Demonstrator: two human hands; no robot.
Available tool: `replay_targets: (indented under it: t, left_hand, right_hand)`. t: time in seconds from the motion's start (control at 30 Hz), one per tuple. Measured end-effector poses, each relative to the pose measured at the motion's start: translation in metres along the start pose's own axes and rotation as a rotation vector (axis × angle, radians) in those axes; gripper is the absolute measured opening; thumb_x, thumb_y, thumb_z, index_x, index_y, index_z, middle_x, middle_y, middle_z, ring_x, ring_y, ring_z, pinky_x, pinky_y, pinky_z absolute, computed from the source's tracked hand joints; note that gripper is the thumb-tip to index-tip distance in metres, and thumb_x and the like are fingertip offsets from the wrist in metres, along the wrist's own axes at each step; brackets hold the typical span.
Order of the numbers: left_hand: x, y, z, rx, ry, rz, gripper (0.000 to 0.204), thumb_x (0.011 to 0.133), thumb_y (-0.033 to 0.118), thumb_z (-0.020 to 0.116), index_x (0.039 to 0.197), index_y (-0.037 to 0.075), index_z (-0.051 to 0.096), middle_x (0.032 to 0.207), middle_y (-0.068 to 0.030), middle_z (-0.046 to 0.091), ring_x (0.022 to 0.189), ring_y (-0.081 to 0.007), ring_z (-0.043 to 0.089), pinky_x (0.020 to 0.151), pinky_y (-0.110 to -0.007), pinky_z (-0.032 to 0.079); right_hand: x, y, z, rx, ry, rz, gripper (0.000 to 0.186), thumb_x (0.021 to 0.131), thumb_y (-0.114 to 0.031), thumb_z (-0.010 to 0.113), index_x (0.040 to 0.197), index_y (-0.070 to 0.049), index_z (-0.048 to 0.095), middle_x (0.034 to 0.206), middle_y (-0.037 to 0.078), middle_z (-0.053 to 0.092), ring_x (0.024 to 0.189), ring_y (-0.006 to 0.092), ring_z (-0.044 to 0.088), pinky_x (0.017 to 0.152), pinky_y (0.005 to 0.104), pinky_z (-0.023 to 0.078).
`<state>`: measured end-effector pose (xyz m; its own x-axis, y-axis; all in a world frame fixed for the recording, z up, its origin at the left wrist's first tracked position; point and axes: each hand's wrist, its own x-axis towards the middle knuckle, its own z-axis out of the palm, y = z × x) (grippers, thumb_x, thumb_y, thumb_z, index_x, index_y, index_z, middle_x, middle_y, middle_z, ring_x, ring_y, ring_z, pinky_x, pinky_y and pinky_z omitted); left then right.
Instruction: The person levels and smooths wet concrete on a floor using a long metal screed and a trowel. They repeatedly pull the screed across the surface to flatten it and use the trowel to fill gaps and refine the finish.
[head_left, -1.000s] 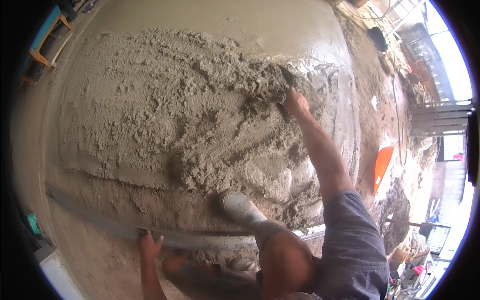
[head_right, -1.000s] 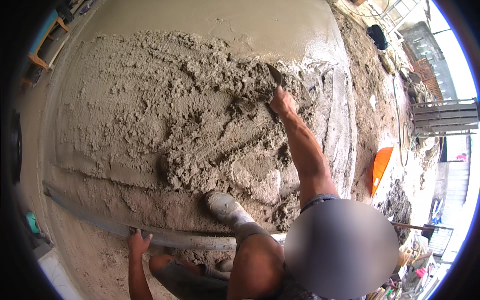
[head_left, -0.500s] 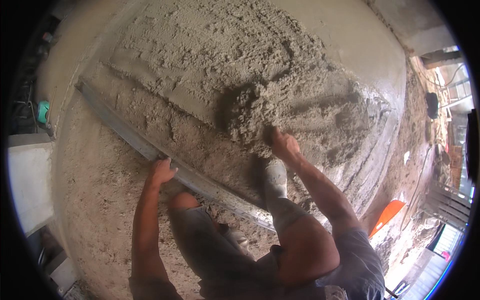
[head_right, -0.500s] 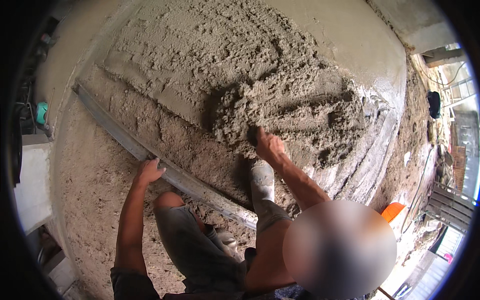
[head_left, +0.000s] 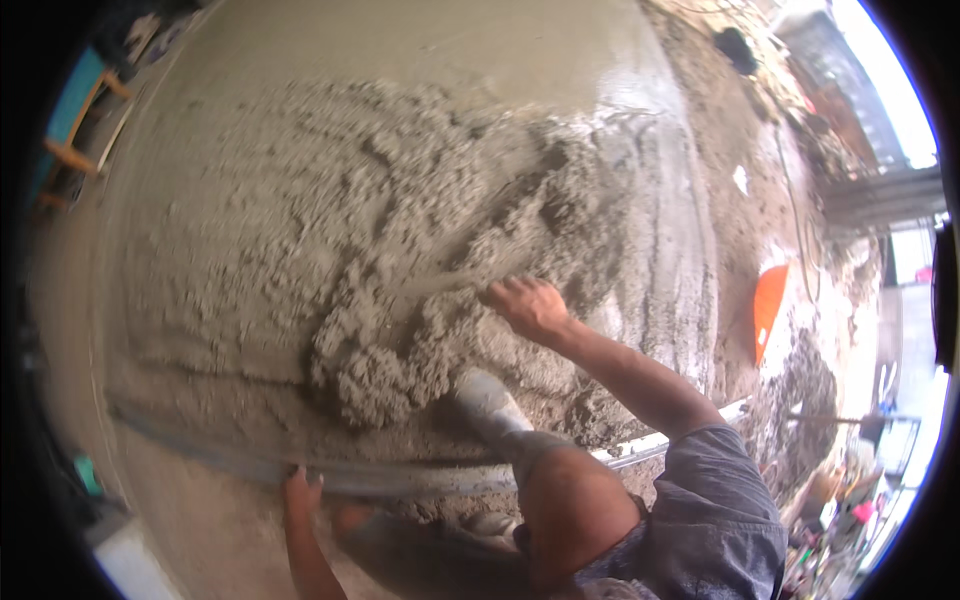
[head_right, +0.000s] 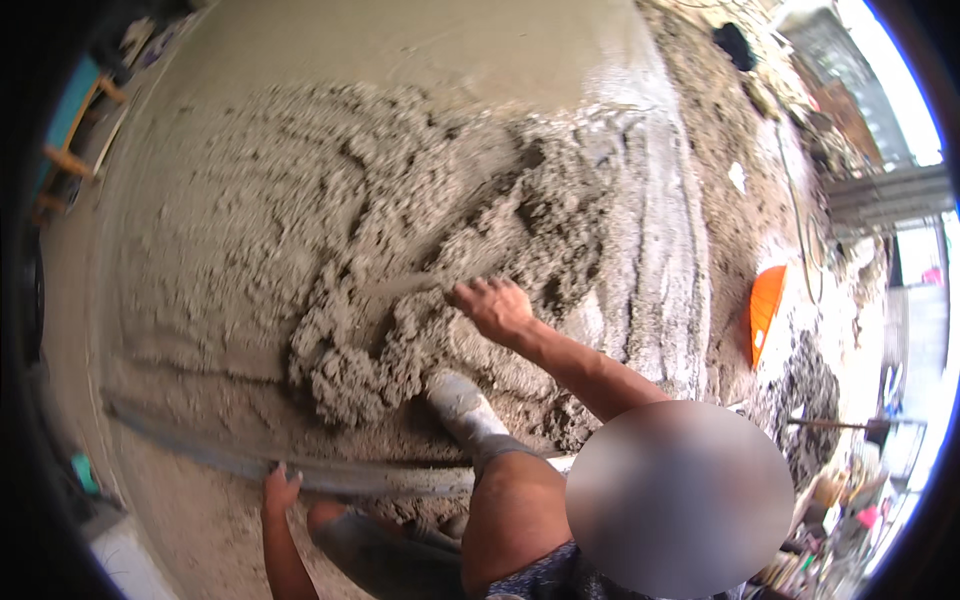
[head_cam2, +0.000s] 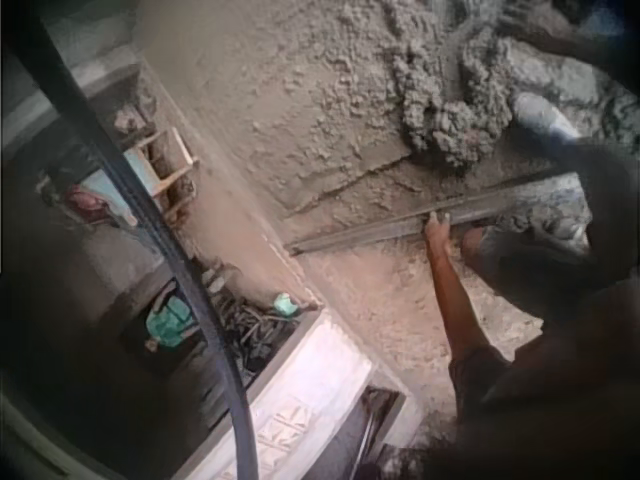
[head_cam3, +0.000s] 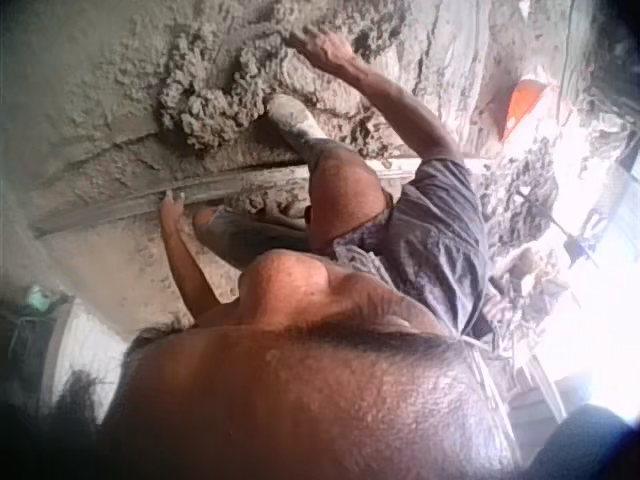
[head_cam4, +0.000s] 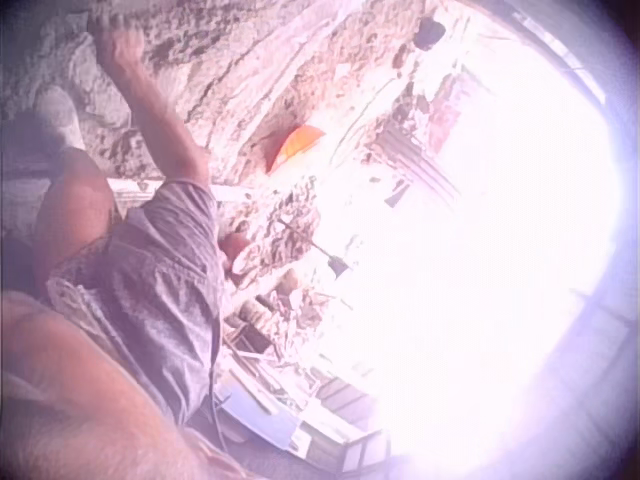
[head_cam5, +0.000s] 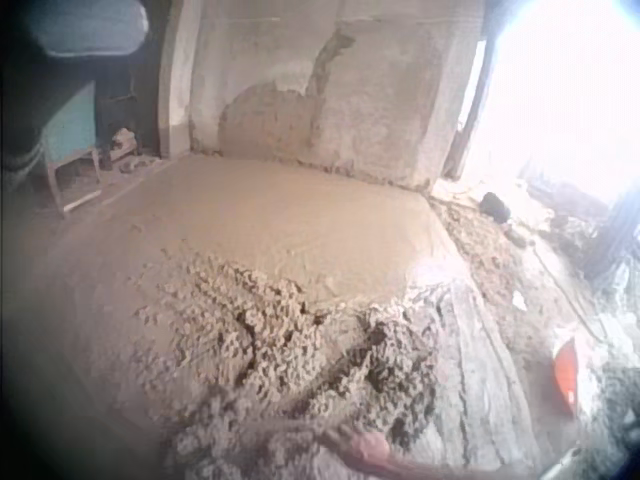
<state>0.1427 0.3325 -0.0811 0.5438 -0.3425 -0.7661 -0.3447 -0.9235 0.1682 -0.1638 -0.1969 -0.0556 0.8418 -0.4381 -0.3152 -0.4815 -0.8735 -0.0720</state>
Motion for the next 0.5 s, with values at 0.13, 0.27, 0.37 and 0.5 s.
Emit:
replay_targets:
  t: [0.13, 0.27, 0.37, 0.5]
  left_hand:
    - [0.016, -0.037, 0.027, 0.199, 0.064, 0.022, 0.074, 0.085, 0.036, 0.071, 0.138, -0.009, 0.048, 0.133, -0.0337, 0.056, 0.127, -0.0464, 0.052, 0.107, -0.047, 0.043]
    - [-0.01, 0.03, 0.007, 0.121, -0.01, -0.114, 0.071, 0.086, 0.033, 0.07, 0.138, -0.01, 0.048, 0.132, -0.0339, 0.056, 0.126, -0.0473, 0.053, 0.107, -0.047, 0.043]
    - [-0.006, 0.024, -0.006, 0.092, -0.061, 0.002, 0.071, 0.088, 0.033, 0.069, 0.141, -0.009, 0.046, 0.136, -0.0334, 0.054, 0.129, -0.0457, 0.051, 0.109, -0.047, 0.041]
    - [-0.025, 0.047, -0.016, 0.132, -0.081, -0.095, 0.066, 0.09, 0.028, 0.067, 0.141, -0.009, 0.046, 0.137, -0.0297, 0.055, 0.13, -0.0427, 0.051, 0.109, -0.047, 0.041]
  right_hand:
    - [-0.01, 0.182, -0.02, 0.186, 0.299, 0.902, 0.017, 0.103, -0.016, 0.043, 0.113, -0.006, 0.053, 0.09, 0.015, 0.065, 0.072, 0.0263, 0.065, 0.054, 0.0397, 0.051]
    - [-0.019, 0.263, -0.038, 0.27, 0.184, 1.022, 0.025, 0.094, -0.018, 0.052, 0.118, -0.014, 0.055, 0.102, 0.022, 0.069, 0.098, 0.0397, 0.067, 0.077, 0.0495, 0.051]
    - [0.021, 0.246, -0.022, 0.236, 0.084, 0.93, 0.024, 0.093, -0.023, 0.057, 0.115, -0.017, 0.059, 0.102, 0.018, 0.07, 0.099, 0.0392, 0.067, 0.079, 0.0488, 0.054]
    - [0.026, 0.174, -0.005, 0.306, -0.072, 0.766, 0.029, 0.095, -0.016, 0.052, 0.123, -0.023, 0.058, 0.098, 0.014, 0.07, 0.089, 0.0338, 0.069, 0.074, 0.0452, 0.056]
